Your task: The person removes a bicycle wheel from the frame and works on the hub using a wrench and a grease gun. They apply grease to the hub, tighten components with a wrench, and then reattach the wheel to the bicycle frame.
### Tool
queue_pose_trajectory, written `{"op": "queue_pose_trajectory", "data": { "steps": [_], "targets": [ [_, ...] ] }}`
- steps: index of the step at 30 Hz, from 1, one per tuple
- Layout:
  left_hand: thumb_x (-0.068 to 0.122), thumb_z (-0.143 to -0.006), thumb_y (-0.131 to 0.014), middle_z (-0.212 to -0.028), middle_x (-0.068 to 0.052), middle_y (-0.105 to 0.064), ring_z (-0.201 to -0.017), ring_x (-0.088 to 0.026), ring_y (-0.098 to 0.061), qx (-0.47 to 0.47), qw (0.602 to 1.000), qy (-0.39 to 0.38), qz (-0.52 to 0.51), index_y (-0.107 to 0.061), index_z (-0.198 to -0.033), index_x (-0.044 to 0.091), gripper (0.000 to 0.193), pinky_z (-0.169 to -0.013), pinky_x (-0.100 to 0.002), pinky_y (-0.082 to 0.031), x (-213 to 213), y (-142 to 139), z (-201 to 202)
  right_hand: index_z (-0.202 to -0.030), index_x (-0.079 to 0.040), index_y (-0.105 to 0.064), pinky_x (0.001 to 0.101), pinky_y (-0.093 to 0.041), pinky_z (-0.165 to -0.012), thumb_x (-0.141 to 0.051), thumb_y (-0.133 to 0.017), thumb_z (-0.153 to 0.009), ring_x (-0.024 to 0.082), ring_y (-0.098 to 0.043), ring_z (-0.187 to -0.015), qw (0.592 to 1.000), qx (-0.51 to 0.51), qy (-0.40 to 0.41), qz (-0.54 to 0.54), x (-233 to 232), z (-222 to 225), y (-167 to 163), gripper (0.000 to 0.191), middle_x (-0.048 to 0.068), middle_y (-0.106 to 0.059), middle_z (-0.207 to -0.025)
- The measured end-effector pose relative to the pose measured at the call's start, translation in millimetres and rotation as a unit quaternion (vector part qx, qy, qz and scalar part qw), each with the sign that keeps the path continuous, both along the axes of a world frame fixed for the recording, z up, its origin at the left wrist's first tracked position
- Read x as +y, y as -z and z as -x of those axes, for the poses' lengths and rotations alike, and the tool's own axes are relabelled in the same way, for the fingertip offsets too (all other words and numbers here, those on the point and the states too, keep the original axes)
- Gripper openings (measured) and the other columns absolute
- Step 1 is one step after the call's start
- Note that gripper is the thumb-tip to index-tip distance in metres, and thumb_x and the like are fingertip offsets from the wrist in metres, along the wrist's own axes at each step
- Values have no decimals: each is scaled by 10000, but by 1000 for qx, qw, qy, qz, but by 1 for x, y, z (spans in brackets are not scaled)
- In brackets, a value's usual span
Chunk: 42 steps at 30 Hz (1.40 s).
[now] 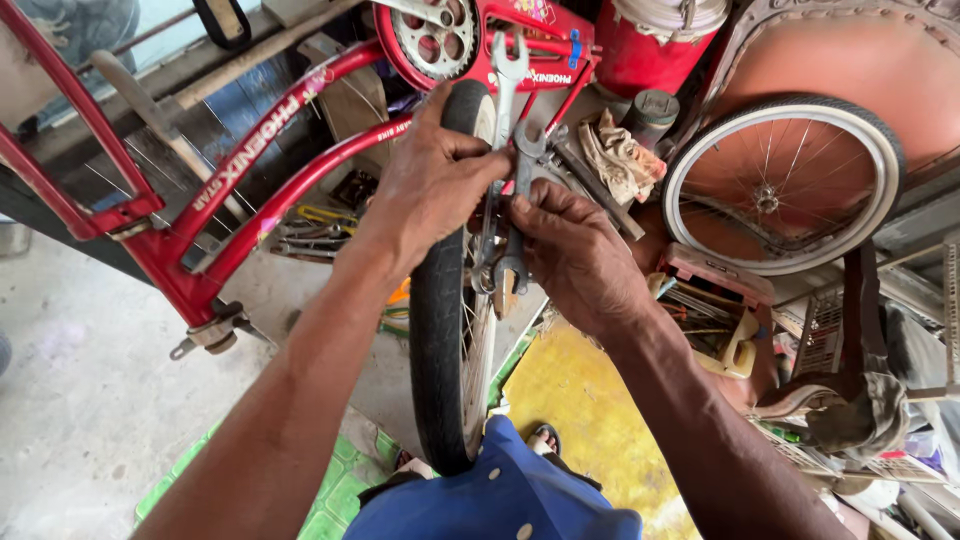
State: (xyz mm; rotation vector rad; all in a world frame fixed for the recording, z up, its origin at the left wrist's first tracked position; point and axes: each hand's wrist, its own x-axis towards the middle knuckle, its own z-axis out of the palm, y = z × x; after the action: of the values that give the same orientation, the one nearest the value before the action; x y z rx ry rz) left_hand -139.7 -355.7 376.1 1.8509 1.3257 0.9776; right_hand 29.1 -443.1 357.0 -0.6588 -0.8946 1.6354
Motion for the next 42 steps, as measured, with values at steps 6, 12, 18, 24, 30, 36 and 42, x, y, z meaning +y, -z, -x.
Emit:
{"op": "queue_pose_trajectory", "data": {
  "steps": [6,12,18,24,30,36,42],
  "targets": [
    [297,-851,-765,-1198,-139,-756,-1111,-184,-701,-13,1000,-1,9,-427,-1491,-23,791,-985,-293,-524,-9,-7,-7,-1016,-88,-646,263,-537,-713,-141,-621,-1020,88,-651,-820,999,40,-5,17,1,6,-6,59,-19,-667,-914],
    [402,-1008,-644,-1284,-237,-679,-1133,-318,-665,-44,999,-6,22,-757,-1228,70,414,-1003,-379,-481,-15,-13,-7,-925,-100,-661,210,-382,-532,-212,-700,-1023,38,-478,-603,991,-72,104,-33,12,2,-5,154,-53,-544,-722],
    [480,-912,-653,-1502,-195,-548,-1244,-341,-654,-87,996,19,11,-819,-924,123,394,-1044,-422,-494,-16,-13,-4,-873,-110,-653,214,-346,-510,-226,-711,-989,34,-442,-575,981,-148,120,-33,18,-1,-7,174,-55,-535,-679],
    [320,-879,-774,-1532,-170,-514,-1375,-332,-514,-129,990,31,-51,-822,-814,128,208,-1083,-508,-430,-12,-10,-9,-985,-106,-689,207,-386,-541,-230,-708,-968,23,-476,-635,980,-162,109,-21,18,10,-8,127,-59,-592,-752],
    [236,-892,-760,-966,-96,-785,-930,-196,-671,-334,941,-3,54,-824,-917,131,126,-915,-410,-524,-14,-10,-7,-1032,-102,-655,202,-397,-538,-289,-725,-965,12,-451,-631,970,-202,135,-14,19,11,-14,211,-80,-554,-757],
    [275,-877,-767,-899,-6,-769,-807,-131,-659,-590,797,34,124,-772,-972,87,211,-754,-336,-549,-6,-11,2,-1077,-94,-658,212,-414,-550,-347,-844,-816,41,-481,-646,917,-344,188,-66,16,20,-19,409,-46,-597,-777],
    [289,-892,-790,-792,30,-616,-719,-110,-604,-678,721,-42,136,-724,-1013,83,248,-693,-299,-569,3,13,8,-1180,-40,-571,242,-470,-622,-279,-938,-755,66,-514,-723,888,-389,218,-116,14,29,-19,610,-22,-572,-837]
  ]
}}
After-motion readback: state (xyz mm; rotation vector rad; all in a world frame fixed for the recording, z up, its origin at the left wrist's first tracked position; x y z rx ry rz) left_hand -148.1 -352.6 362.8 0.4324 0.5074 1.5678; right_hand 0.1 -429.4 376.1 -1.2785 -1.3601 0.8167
